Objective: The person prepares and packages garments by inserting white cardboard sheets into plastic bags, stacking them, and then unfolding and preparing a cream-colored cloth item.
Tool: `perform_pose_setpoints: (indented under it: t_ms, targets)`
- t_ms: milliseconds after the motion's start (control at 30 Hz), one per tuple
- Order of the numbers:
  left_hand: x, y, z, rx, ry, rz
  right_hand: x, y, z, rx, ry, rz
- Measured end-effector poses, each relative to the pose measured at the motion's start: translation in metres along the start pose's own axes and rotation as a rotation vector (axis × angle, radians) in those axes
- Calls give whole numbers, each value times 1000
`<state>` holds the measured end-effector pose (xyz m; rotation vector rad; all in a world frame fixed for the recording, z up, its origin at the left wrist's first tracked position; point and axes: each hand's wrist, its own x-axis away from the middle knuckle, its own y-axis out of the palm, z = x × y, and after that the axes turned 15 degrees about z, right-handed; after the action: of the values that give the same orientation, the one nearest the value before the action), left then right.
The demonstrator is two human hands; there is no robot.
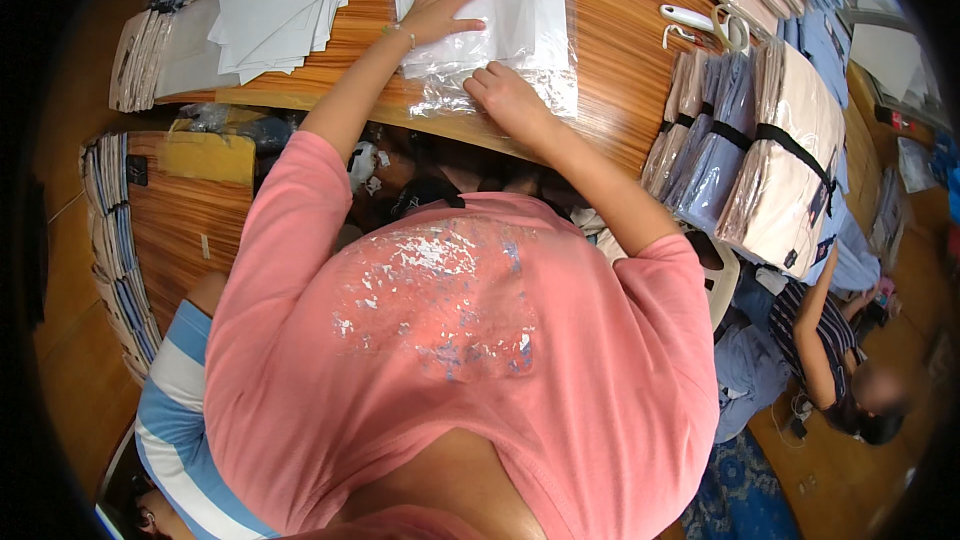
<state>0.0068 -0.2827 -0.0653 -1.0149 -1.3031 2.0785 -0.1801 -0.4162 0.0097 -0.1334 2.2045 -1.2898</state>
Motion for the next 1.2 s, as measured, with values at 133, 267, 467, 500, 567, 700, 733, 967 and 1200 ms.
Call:
perform_pose_setpoints:
  t_ms: [133,267,467,500,567,700,733,967,1200]
  targets:
    - [-2,0,1,-63,-15,7,44,0,-35,-67,92,-74]
    - [-1,-18,-13,45,-78,7,46,4,-44,-160,200,64]
    - [69,-118,110,331,55,90,39,-5,-40,-181,369,222]
    - [90,-117,122,229,63,54,36,-4,-41,-186,356,237]
    - [127,-91,113,196,-43,14,35,-2,-48,-215,334,254]
    - [150,-72,112,214,-23,230,43,-8,-54,-92,250,307]
    - [152,-70,112,210,-19,233,52,-6,-52,-146,299,284]
    - [160,-69,111,217,-53,233,71,-38,-47,233,330,120]
    - [163,-91,117,121,-66,147,97,-24,-5,77,398,38]
